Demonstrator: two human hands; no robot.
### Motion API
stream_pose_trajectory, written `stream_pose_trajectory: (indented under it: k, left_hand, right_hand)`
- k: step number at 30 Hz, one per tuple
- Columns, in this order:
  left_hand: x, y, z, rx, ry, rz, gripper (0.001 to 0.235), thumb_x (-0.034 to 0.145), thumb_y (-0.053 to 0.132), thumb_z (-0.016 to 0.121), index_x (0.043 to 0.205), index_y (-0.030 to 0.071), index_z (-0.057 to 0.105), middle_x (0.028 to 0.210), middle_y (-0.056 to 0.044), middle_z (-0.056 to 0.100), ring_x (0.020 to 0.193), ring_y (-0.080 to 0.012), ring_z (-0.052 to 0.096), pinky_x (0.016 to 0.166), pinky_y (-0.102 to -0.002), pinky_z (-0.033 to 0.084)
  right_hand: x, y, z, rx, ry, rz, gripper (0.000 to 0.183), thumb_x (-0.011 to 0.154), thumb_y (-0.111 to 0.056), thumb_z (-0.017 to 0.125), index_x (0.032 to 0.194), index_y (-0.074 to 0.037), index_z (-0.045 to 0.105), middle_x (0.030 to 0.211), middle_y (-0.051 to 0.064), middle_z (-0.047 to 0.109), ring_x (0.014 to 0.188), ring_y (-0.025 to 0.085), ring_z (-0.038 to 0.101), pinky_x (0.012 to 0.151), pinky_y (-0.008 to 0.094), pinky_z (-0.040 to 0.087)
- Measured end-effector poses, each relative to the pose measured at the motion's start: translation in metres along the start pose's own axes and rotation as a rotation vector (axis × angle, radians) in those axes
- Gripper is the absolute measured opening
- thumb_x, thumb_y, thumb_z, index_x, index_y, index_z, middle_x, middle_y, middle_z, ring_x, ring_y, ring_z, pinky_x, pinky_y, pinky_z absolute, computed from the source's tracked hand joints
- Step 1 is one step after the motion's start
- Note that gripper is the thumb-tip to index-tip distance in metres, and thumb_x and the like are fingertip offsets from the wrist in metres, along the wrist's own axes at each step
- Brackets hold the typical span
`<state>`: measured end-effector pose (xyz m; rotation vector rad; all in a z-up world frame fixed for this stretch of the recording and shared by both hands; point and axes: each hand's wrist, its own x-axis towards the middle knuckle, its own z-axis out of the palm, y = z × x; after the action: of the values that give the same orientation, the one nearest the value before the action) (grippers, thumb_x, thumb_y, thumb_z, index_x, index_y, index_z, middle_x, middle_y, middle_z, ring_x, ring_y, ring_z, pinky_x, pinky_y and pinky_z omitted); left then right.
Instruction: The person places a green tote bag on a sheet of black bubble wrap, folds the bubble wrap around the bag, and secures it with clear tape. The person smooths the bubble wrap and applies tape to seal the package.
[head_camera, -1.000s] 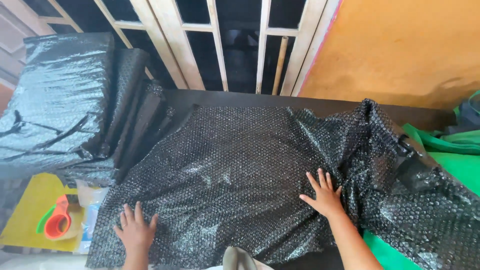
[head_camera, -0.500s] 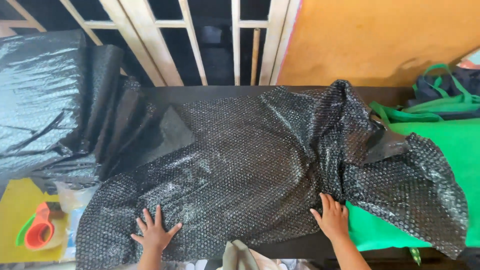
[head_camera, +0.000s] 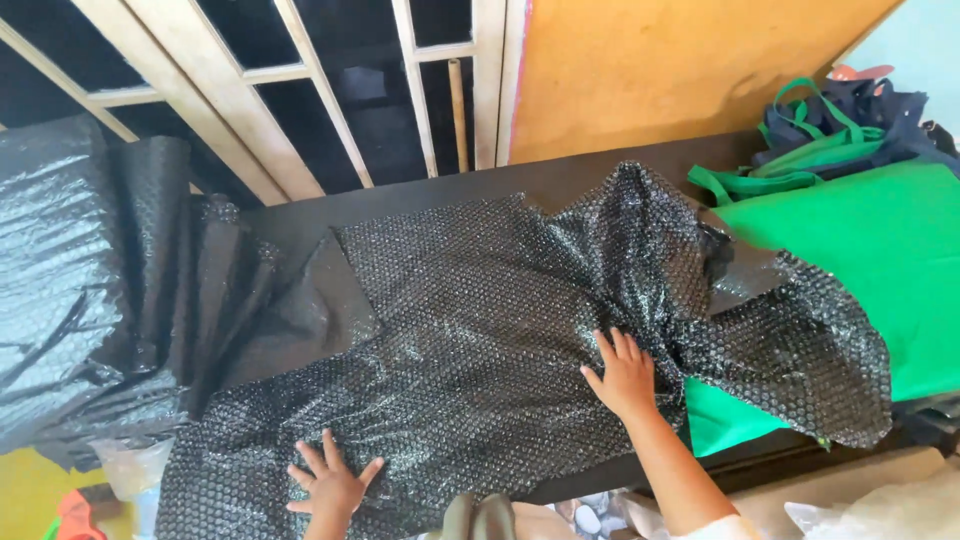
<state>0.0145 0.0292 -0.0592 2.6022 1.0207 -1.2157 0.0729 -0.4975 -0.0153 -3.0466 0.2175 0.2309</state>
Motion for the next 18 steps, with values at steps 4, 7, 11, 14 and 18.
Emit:
stream_pose_trajectory:
  k: [4, 7, 11, 14, 18]
  left_hand:
    - [0.014, -0.011, 0.051, 0.171, 0.251, 0.160, 0.117, 0.072, 0.102, 0.021, 0.164, 0.039, -0.016, 0.175, -0.006, -0.016, 0.159, -0.0430, -0.002, 0.111, -0.076, 0.024]
    - [0.035, -0.011, 0.077, 0.262, 0.615, 0.173, 0.127, 0.060, 0.110, 0.029, 0.163, 0.042, -0.001, 0.175, -0.008, -0.002, 0.158, -0.0445, 0.010, 0.107, -0.080, 0.030]
    - [0.038, -0.002, 0.078, 0.306, 0.747, 0.235, 0.127, 0.062, 0.107, 0.026, 0.164, 0.035, 0.003, 0.175, -0.011, 0.003, 0.157, -0.0462, 0.014, 0.106, -0.077, 0.036]
    - [0.017, 0.027, 0.061, 0.250, 0.676, 0.365, 0.120, 0.070, 0.101, 0.028, 0.165, 0.034, -0.002, 0.175, -0.009, -0.006, 0.158, -0.0433, 0.007, 0.107, -0.076, 0.026]
    - [-0.007, 0.084, 0.046, 0.110, 0.495, 0.510, 0.118, 0.075, 0.096, 0.039, 0.165, 0.036, -0.008, 0.175, -0.005, -0.015, 0.158, -0.0414, -0.002, 0.114, -0.075, 0.014]
  right_hand:
    - [0.003, -0.022, 0.018, -0.028, -0.439, 0.026, 0.079, 0.104, -0.064, 0.031, 0.166, -0.032, -0.005, 0.174, 0.004, -0.018, 0.160, 0.027, -0.015, 0.126, 0.061, 0.002]
    - [0.005, -0.025, 0.020, 0.044, -0.342, 0.010, 0.079, 0.102, -0.065, 0.037, 0.166, -0.034, 0.002, 0.175, 0.002, -0.014, 0.160, 0.026, -0.012, 0.124, 0.063, -0.002]
    - [0.009, -0.042, 0.025, 0.028, -0.111, -0.034, 0.079, 0.101, -0.061, 0.041, 0.166, -0.027, 0.012, 0.174, 0.008, 0.001, 0.159, 0.032, 0.001, 0.123, 0.064, 0.006]
    - [0.009, -0.048, 0.026, 0.095, -0.212, -0.046, 0.073, 0.104, -0.055, 0.038, 0.166, -0.026, 0.012, 0.174, 0.005, 0.000, 0.160, 0.030, -0.001, 0.123, 0.064, 0.003]
    - [-0.002, -0.013, 0.031, 0.480, 0.236, -0.038, 0.036, 0.104, -0.031, 0.050, 0.125, -0.010, 0.070, 0.117, 0.010, 0.070, 0.110, 0.031, 0.065, 0.090, 0.046, 0.052]
